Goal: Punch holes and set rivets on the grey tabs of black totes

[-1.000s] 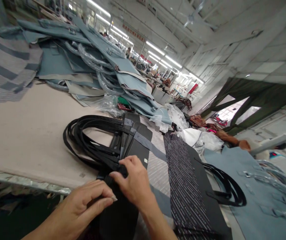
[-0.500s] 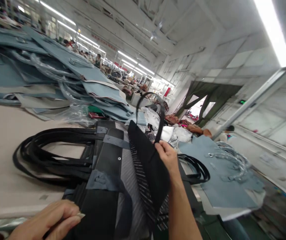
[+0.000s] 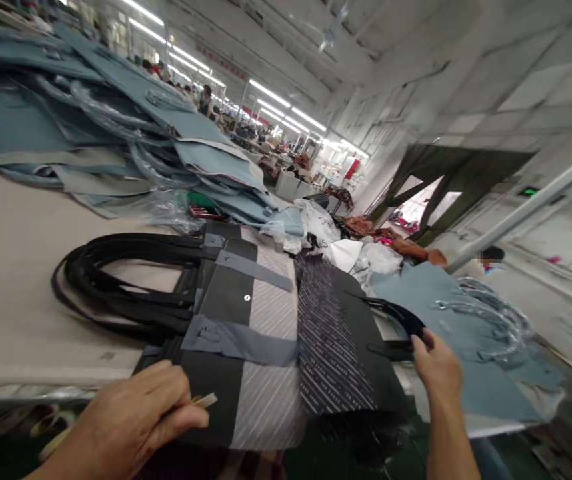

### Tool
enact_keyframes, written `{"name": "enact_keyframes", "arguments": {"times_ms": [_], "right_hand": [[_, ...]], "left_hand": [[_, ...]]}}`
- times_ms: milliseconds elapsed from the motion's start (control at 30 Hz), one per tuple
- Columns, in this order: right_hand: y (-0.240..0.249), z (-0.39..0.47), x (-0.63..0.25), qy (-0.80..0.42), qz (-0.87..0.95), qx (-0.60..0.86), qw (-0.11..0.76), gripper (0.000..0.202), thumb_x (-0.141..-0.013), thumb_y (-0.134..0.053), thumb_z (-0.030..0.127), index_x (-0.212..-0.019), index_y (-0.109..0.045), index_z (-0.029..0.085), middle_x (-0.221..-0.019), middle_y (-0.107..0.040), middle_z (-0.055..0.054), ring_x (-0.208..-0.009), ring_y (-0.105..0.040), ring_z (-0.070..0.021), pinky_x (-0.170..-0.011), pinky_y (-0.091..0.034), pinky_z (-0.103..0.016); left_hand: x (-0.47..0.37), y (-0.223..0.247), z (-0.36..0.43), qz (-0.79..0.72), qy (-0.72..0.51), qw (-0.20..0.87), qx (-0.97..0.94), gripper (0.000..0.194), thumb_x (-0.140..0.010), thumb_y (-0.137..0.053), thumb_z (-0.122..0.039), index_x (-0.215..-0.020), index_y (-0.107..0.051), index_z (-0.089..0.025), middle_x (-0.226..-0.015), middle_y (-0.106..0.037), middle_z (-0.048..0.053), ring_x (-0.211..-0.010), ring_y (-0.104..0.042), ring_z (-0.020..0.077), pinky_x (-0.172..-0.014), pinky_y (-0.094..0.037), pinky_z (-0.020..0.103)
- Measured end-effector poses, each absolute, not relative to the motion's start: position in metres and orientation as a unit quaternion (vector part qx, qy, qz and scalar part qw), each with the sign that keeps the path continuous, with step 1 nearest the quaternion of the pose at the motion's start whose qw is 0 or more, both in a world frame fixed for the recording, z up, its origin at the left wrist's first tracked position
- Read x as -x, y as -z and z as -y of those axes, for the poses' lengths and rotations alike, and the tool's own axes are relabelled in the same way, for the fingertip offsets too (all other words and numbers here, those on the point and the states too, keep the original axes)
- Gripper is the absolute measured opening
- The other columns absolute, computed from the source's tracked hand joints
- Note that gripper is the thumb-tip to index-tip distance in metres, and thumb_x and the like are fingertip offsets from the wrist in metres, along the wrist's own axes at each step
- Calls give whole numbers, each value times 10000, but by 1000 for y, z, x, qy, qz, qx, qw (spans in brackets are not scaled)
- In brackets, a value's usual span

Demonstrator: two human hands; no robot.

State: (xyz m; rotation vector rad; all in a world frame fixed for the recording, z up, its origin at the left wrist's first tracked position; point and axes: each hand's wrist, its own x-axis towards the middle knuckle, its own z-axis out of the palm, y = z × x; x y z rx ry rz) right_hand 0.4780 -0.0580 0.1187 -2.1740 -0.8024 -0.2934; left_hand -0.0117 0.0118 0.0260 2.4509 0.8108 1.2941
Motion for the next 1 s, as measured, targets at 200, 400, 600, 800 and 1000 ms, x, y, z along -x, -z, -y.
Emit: {"name": "enact_keyframes", "arguments": {"times_ms": [200,400,600,800,1000], "right_hand": [[-95,58,-294,-110,647,631,414,163,-878,-680,336,-956,-773,227,-928,-783,-64,-848,-729,-223,-793,-589,-330],[-75,47,-181,-85,813,416,398,162,-944,-597,108,-1021,-726,169,-871,-746,-67,-809,-693,-181,-751,-567,-277],[-68,37,-176,-20,834,400,379,170,-956,-541,74,-904,-672,170,-759,-703,-46,-677,-627,-172,-632,-503,-285],[-57,23,-164,-34,790,432,434,174,-889,-561,62,-837,-666,190,-704,-682,-7,-635,-627,-138,-605,-472,-249],[-41,-44,-202,-256,590,617,453,153,-799,-644,299,-779,-739,181,-673,-688,-20,-629,-621,-158,-634,-488,-286]], "left_hand": [[9,-45,-10,-249,-402,38,-880,448,-1053,-473,-465,-685,-490,-210,-604,-518,-46,-550,-480,115,-531,-315,283],[16,-38,-7,-249,-398,23,-883,401,-1050,-503,-424,-707,-474,-219,-617,-519,-40,-568,-451,145,-551,-291,319],[22,-32,-7,-282,-406,81,-865,334,-1076,-434,-432,-866,-590,-223,-705,-633,-50,-624,-575,130,-581,-373,279],[20,-23,-9,-285,-435,129,-845,285,-1077,-433,-252,-838,-585,-225,-700,-605,-35,-622,-566,130,-593,-377,267],[15,-16,-14,-268,-463,203,-820,180,-1044,-495,-209,-914,-615,-238,-753,-661,-47,-653,-618,103,-634,-428,211]]}}
